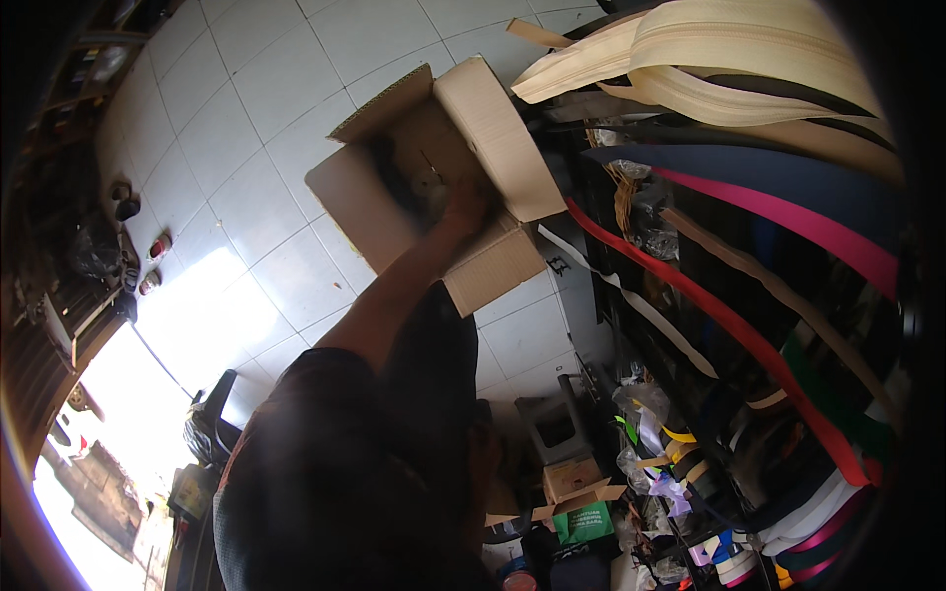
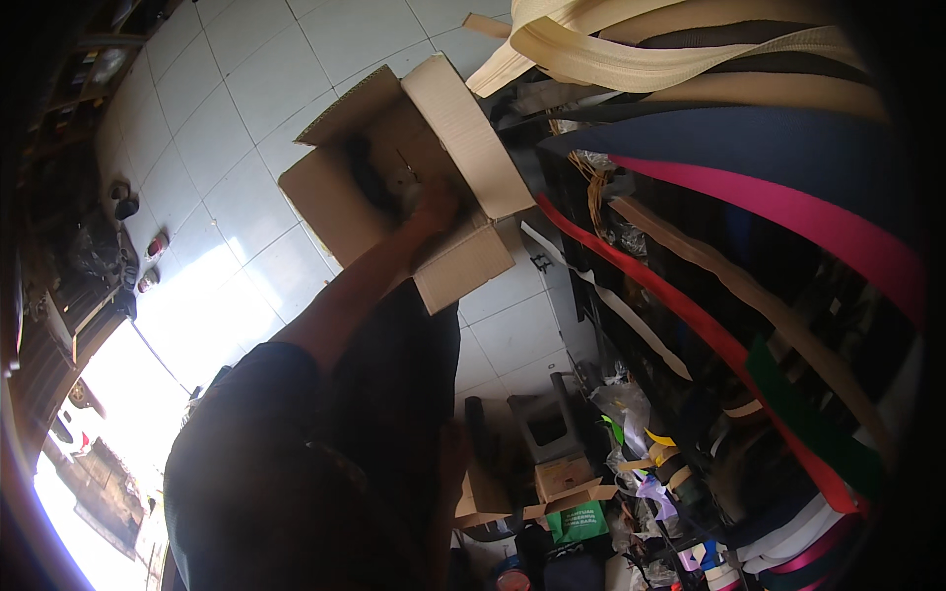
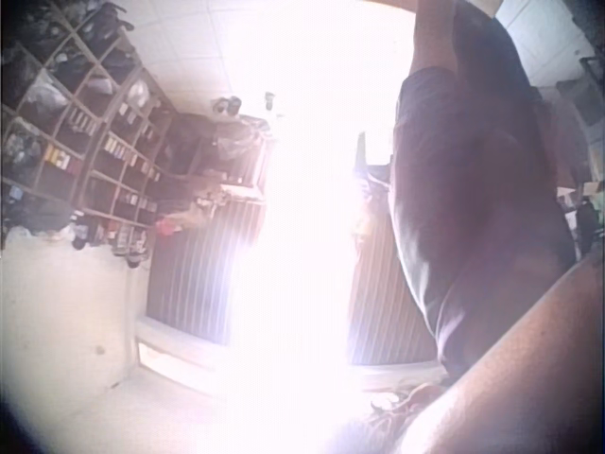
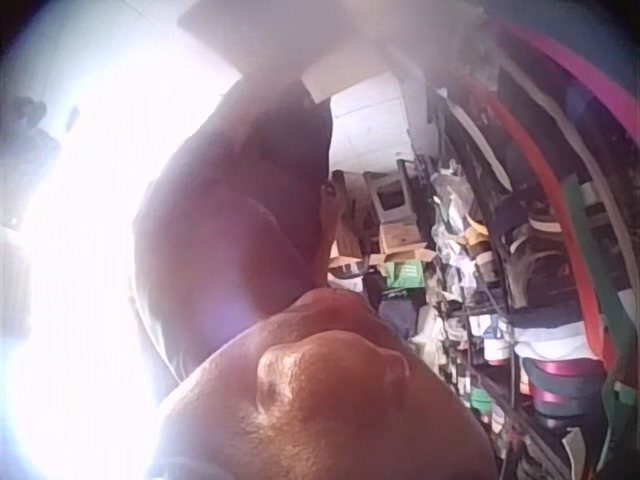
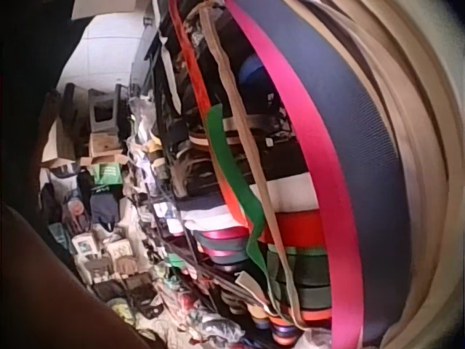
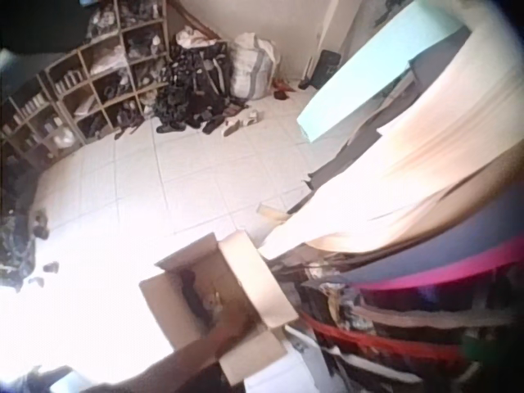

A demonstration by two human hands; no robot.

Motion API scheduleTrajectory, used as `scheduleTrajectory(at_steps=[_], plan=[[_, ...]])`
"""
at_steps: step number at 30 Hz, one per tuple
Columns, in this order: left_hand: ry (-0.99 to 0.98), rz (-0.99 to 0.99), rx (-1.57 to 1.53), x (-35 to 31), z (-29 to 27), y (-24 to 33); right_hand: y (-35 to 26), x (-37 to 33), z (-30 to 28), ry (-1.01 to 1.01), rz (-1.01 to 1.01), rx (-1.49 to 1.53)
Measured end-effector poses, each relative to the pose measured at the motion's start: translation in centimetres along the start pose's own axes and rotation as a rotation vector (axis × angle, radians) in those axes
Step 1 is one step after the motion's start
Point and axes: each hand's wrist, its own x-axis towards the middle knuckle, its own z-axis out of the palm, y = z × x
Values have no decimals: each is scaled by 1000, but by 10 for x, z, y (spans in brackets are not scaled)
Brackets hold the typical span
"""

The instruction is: The person picks up various rolls of tape from a cardboard box by hand and places them onto the shelves of a storage rack.

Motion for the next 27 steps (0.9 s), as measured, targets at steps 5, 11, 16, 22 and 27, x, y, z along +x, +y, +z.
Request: scheduleTrajectory(at_steps=[5,11,16,22,27], plan=[[194,-176,-85,-16,54,-60,-26,10,-10,-36,-58,63],[329,-102,-109,-25,40,-61,-41,10,-9,-49,4,64],[4,-115,-204,-15,22,-50,-38,8,-8,-19,52,78],[357,-340,-387,-40,17,-65,-48,31,-12,-23,-17,85],[307,-312,-1047,-84,-100,-81,-124,111,-11,-42,-306,241]])
